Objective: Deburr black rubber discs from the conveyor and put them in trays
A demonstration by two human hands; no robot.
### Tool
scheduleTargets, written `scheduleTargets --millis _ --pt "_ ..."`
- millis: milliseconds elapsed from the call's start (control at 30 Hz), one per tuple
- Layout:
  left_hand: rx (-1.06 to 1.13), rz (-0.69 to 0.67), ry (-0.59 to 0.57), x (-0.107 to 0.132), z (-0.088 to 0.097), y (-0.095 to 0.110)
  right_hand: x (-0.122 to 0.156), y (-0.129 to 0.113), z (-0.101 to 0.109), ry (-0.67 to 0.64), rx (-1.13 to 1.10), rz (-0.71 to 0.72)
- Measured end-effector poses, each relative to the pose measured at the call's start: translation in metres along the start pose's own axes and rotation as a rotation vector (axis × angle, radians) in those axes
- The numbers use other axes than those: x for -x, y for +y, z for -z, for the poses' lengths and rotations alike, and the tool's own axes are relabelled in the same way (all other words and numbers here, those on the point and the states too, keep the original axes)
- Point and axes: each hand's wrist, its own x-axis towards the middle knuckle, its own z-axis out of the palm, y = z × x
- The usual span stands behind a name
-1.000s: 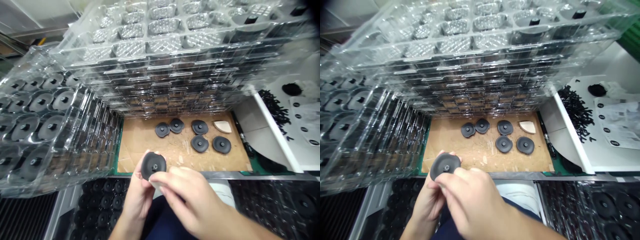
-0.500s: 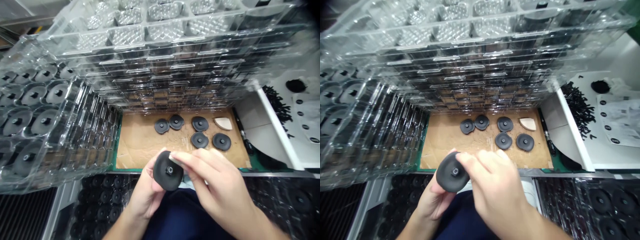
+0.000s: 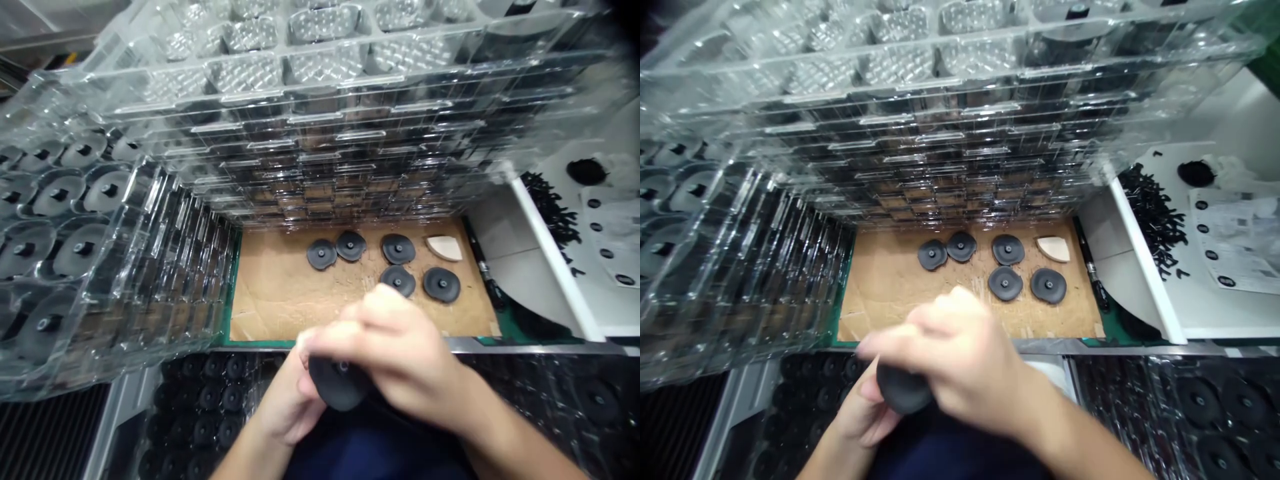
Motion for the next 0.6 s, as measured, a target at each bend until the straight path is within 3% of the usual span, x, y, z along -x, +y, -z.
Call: scheduleTargets --millis 67,133,333,400,500,600 --pt "0.084 0.056 -0.087 0.001 0.002 0.0 0.006 0.018 -0.001 0.144 -0.009 -0.209" --pt "0.185 0.083 -0.147 0.003 0.005 -0.001 0.018 0.037 -0.011 0.165 -0.002 -0.394" --pt "0.196 0.061 -0.084 0.003 0.014 -0.002 0.064 0.063 -0.064 -0.028 -0.005 -0.431" --pt "0.193 0.071 -0.101 0.002 0.012 0.001 0.062 0.057 -0.06 0.0 0.001 -0.462" --pt "0.158 0.083 -0.129 0.003 0.005 0.003 0.041 0.032 -0.032 0.139 0.016 -0.455" --pt "0.035 -0.007 0.022 0.004 -0.002 0.0 0.014 -0.001 -0.008 0.16 0.04 -0.117"
